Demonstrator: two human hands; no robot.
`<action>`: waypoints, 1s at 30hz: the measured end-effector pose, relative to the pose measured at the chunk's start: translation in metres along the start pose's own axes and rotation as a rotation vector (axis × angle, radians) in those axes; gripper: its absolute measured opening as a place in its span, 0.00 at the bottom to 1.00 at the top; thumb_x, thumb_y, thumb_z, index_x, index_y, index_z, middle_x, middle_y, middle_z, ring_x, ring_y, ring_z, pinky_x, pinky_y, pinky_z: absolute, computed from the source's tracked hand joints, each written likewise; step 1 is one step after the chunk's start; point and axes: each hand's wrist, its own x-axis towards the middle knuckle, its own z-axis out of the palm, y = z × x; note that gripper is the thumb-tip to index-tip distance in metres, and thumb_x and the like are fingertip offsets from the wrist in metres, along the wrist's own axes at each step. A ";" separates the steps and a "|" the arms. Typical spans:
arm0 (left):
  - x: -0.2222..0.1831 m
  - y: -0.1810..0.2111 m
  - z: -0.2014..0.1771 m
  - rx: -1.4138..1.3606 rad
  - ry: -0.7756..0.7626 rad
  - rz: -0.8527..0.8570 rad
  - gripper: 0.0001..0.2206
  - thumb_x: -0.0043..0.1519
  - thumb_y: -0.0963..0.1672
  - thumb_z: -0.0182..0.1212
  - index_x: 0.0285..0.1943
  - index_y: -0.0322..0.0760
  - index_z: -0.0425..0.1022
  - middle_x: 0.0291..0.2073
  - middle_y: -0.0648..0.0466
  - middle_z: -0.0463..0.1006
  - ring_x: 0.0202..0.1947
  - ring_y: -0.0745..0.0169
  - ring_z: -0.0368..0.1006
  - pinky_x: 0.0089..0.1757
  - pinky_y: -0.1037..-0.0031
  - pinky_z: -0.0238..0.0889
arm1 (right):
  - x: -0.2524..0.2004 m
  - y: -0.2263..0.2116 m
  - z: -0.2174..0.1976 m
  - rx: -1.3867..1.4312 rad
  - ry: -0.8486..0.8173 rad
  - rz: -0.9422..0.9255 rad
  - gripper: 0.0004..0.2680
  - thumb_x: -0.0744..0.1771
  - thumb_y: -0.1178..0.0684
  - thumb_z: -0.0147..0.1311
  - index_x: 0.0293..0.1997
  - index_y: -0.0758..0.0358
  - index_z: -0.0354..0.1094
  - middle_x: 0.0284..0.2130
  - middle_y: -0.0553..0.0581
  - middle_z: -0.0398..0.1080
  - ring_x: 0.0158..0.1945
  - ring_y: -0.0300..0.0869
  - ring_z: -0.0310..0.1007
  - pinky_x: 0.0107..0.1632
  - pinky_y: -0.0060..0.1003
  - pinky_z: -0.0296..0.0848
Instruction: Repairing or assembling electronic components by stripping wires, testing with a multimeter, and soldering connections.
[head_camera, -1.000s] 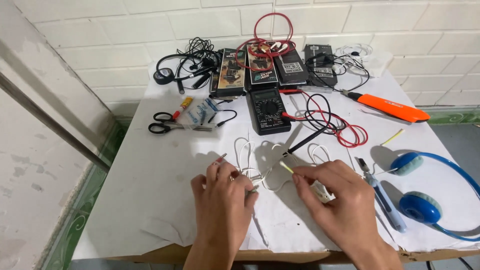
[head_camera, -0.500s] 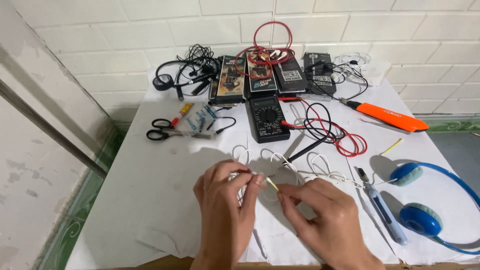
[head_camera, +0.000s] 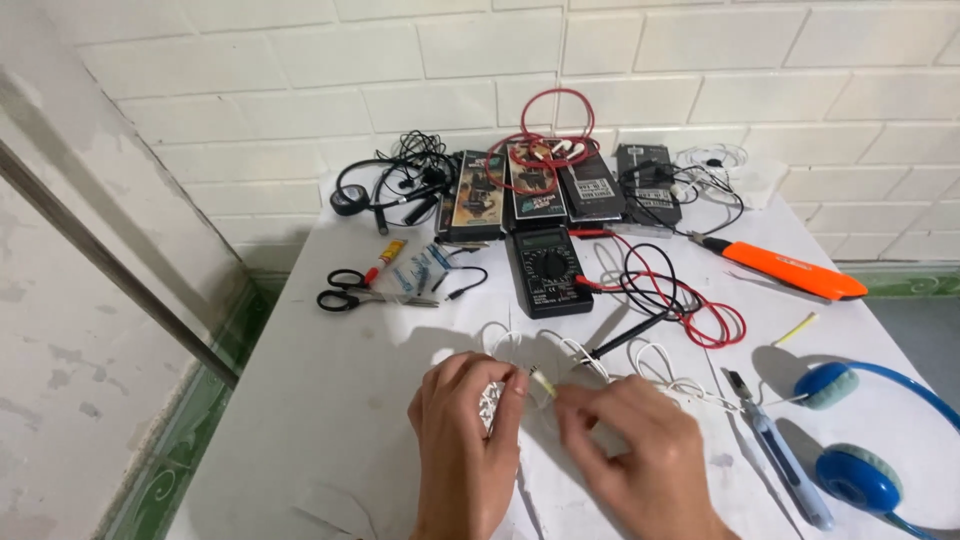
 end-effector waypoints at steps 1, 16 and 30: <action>0.001 -0.002 0.001 0.001 0.003 0.002 0.09 0.64 0.50 0.57 0.38 0.50 0.81 0.38 0.65 0.81 0.48 0.62 0.74 0.54 0.65 0.53 | -0.001 0.002 0.003 0.001 0.002 -0.003 0.02 0.64 0.57 0.60 0.35 0.59 0.78 0.31 0.50 0.80 0.29 0.39 0.75 0.37 0.31 0.73; 0.014 -0.025 -0.004 -0.050 -0.065 -0.051 0.08 0.56 0.51 0.65 0.32 0.48 0.84 0.22 0.66 0.85 0.27 0.71 0.79 0.37 0.76 0.70 | 0.006 0.044 -0.023 -0.354 -0.309 0.623 0.04 0.61 0.46 0.54 0.33 0.42 0.74 0.27 0.43 0.75 0.38 0.45 0.74 0.39 0.45 0.70; 0.014 0.036 -0.032 -0.010 -0.462 -0.617 0.13 0.57 0.47 0.70 0.50 0.59 0.91 0.51 0.72 0.89 0.54 0.78 0.80 0.41 0.72 0.72 | 0.016 0.057 -0.058 -0.180 0.100 0.371 0.05 0.68 0.55 0.56 0.44 0.56 0.79 0.36 0.53 0.70 0.31 0.40 0.70 0.28 0.33 0.64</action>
